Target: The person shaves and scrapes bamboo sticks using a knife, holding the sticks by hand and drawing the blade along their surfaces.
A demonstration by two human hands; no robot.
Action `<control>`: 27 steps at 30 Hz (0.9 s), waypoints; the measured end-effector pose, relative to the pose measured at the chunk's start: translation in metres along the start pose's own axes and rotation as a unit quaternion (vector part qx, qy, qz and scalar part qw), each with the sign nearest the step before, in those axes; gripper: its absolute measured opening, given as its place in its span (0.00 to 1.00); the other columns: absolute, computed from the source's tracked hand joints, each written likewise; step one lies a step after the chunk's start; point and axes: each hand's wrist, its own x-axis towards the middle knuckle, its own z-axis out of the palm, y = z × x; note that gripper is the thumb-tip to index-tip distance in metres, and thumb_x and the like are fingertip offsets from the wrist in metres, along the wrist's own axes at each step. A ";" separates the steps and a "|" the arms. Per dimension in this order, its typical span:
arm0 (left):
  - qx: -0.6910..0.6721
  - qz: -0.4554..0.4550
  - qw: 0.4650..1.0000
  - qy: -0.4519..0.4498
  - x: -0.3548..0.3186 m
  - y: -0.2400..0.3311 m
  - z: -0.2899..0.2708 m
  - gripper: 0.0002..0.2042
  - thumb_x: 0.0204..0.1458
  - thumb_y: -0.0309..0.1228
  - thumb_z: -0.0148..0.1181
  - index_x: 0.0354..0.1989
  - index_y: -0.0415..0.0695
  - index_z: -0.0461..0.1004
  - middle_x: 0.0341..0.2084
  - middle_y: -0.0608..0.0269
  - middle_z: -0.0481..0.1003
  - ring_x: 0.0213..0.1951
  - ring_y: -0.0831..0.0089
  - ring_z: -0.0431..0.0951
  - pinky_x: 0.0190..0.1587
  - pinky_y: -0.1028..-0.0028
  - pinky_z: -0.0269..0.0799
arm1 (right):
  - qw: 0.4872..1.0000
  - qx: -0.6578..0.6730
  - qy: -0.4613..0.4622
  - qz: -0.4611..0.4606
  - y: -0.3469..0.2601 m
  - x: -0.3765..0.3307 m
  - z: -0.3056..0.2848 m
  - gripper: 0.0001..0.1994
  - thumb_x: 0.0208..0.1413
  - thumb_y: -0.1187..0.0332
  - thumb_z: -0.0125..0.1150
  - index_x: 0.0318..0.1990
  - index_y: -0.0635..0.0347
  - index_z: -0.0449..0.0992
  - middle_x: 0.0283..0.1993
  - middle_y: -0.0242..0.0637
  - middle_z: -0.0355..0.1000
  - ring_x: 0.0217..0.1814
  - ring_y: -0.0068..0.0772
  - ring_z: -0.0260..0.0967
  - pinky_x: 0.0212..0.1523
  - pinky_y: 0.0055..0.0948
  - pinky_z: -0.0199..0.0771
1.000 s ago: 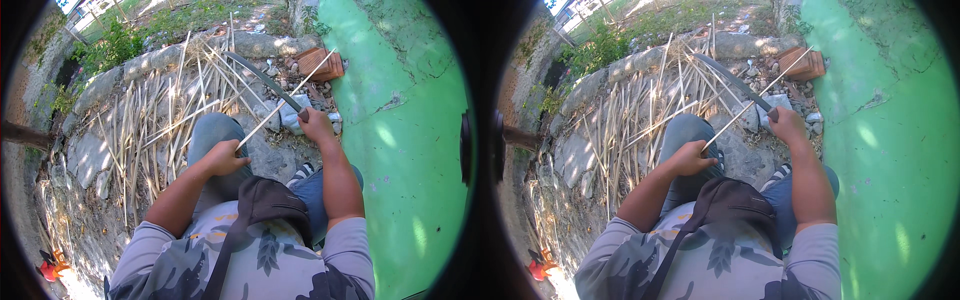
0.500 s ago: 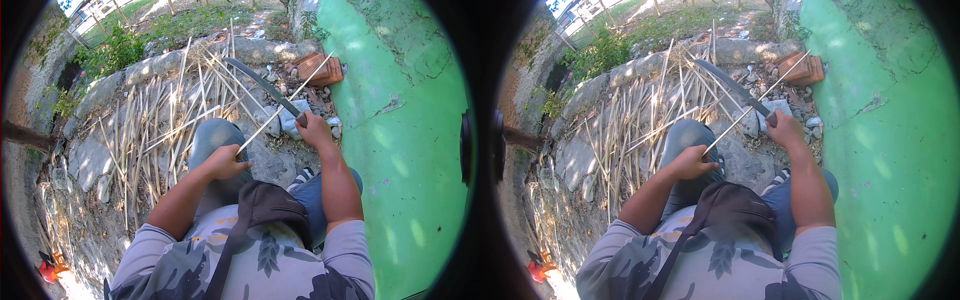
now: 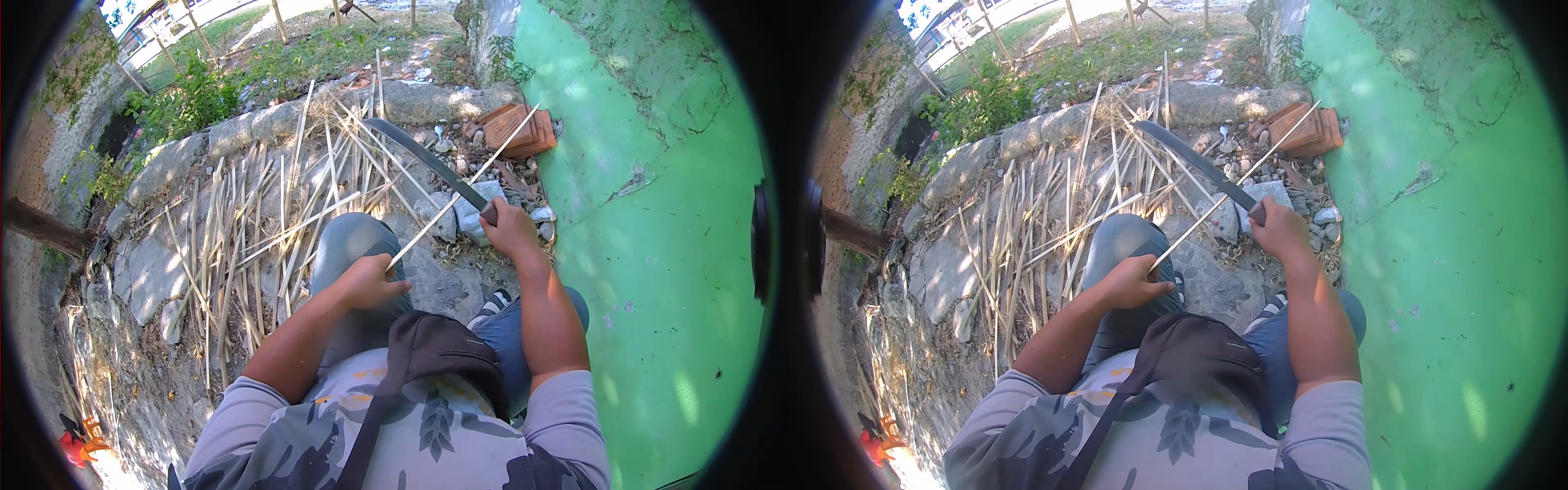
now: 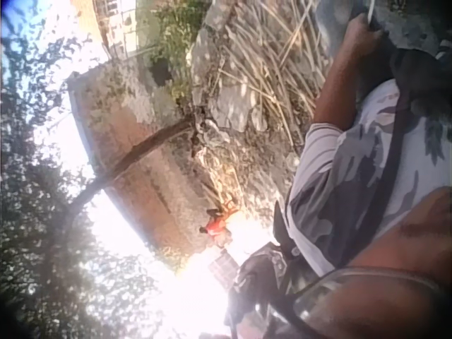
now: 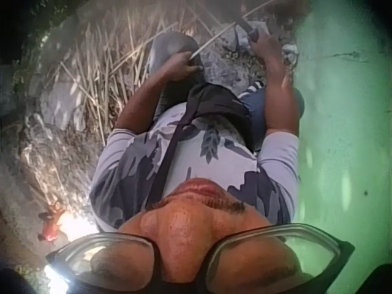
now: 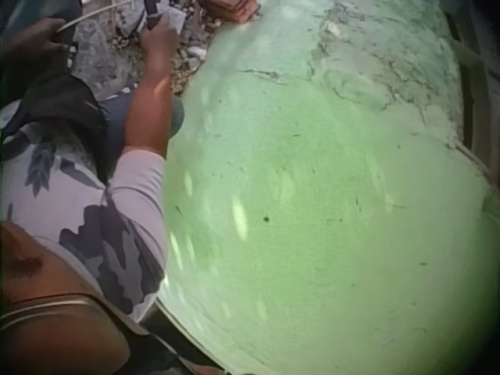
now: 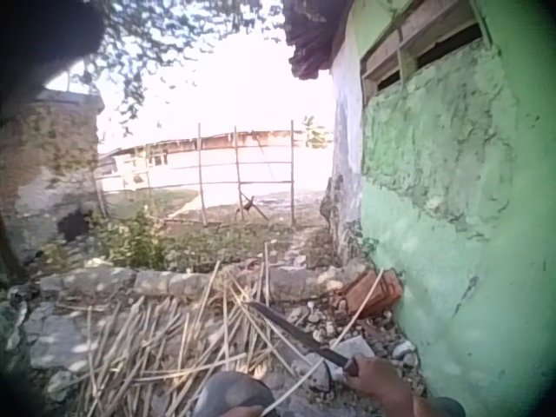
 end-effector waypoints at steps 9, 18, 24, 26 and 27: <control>0.028 0.010 1.000 0.006 -0.023 0.013 -0.017 0.24 0.50 0.48 0.70 0.34 0.35 0.73 0.28 0.45 0.76 0.33 0.53 0.78 0.38 0.61 0.72 | 0.998 -0.021 0.047 -0.019 -0.012 -0.009 -0.026 0.11 0.48 0.60 0.67 0.34 0.54 0.75 0.31 0.45 0.78 0.35 0.53 0.79 0.37 0.50 0.77; 0.095 -0.044 0.992 0.073 -0.078 0.011 -0.044 0.22 0.51 0.46 0.70 0.33 0.35 0.72 0.24 0.47 0.77 0.28 0.50 0.79 0.33 0.60 0.73 | 0.985 0.004 0.101 -0.142 -0.026 -0.010 -0.025 0.10 0.46 0.61 0.68 0.32 0.54 0.75 0.27 0.41 0.76 0.31 0.50 0.77 0.34 0.47 0.76; 0.073 -0.053 0.991 0.099 -0.092 -0.007 -0.027 0.21 0.51 0.45 0.71 0.31 0.37 0.71 0.21 0.53 0.74 0.23 0.61 0.74 0.29 0.63 0.69 | 0.980 0.011 0.094 -0.175 -0.021 -0.011 -0.014 0.09 0.45 0.63 0.67 0.31 0.54 0.76 0.27 0.43 0.75 0.31 0.51 0.77 0.33 0.48 0.75; 0.069 -0.056 0.991 0.103 -0.097 -0.010 -0.022 0.21 0.51 0.44 0.70 0.31 0.37 0.71 0.21 0.52 0.73 0.23 0.60 0.74 0.29 0.63 0.69 | 0.979 0.014 0.093 -0.182 -0.021 -0.012 -0.012 0.09 0.44 0.63 0.67 0.31 0.54 0.76 0.27 0.43 0.75 0.31 0.51 0.77 0.33 0.48 0.75; 0.065 -0.059 0.991 0.105 -0.099 -0.013 -0.019 0.21 0.51 0.44 0.70 0.31 0.38 0.71 0.21 0.52 0.73 0.23 0.60 0.74 0.29 0.63 0.69 | 0.979 0.024 0.093 -0.179 -0.021 -0.012 -0.011 0.09 0.44 0.63 0.67 0.31 0.54 0.76 0.26 0.43 0.75 0.31 0.51 0.76 0.33 0.48 0.75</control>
